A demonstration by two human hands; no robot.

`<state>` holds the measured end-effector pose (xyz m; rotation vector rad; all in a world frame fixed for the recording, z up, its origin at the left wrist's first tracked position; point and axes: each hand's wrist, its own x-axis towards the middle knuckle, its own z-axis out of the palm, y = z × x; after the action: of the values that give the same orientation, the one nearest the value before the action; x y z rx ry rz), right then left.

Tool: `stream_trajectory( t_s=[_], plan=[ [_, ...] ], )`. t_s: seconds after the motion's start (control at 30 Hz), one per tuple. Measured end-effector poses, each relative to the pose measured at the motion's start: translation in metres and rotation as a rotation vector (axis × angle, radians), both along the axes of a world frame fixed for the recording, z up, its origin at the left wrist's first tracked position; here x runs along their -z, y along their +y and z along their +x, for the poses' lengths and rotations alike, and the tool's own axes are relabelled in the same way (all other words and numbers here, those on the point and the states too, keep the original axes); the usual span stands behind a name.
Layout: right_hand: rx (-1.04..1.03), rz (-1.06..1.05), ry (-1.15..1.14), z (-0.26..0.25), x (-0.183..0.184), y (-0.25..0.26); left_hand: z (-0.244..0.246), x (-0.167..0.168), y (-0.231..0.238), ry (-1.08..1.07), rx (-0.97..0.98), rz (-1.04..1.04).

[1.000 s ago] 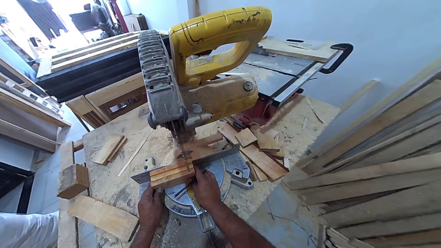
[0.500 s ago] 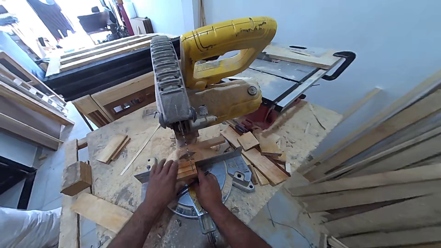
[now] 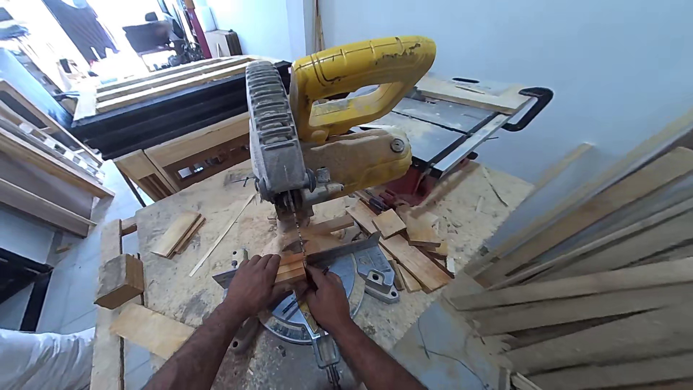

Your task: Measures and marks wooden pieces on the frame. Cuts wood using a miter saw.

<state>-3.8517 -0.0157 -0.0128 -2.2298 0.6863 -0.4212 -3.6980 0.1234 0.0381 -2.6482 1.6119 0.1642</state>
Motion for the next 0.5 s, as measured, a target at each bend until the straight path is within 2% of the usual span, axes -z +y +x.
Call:
stream_trajectory(
  t_s=[0.07, 0.1, 0.13, 0.17, 0.27, 0.3, 0.37, 0.43, 0.5],
  plan=[
    [0.083, 0.225, -0.274, -0.013, -0.010, -0.007, -0.002, -0.008, -0.003, 0.077, -0.010, 0.016],
    [0.147, 0.247, -0.409, -0.022, -0.030, -0.012, -0.001, -0.012, -0.005, 0.101, -0.011, 0.019],
    [0.204, 0.172, -0.511, -0.035, -0.061, -0.019, 0.002, -0.013, -0.006, 0.105, -0.005, 0.015],
    [0.241, 0.012, -0.576, -0.052, -0.102, -0.028, 0.003, -0.010, -0.006, 0.097, 0.002, 0.011],
    [0.201, -0.582, -0.713, -0.082, -0.254, -0.070, 0.003, 0.002, -0.001, 0.056, 0.018, -0.003],
    [0.142, -0.722, -0.681, -0.079, -0.301, -0.087, 0.003, 0.003, -0.002, 0.053, 0.020, -0.004],
    [0.016, -0.861, -0.425, -0.052, -0.368, -0.111, 0.004, 0.002, -0.004, 0.049, 0.020, -0.004],
    [-0.169, -0.892, -0.111, -0.016, -0.396, -0.124, 0.005, 0.006, -0.004, 0.033, 0.028, -0.025],
    [-0.297, -0.840, 0.080, 0.004, -0.408, -0.124, 0.004, 0.009, -0.002, 0.020, 0.040, -0.054]
  ],
)
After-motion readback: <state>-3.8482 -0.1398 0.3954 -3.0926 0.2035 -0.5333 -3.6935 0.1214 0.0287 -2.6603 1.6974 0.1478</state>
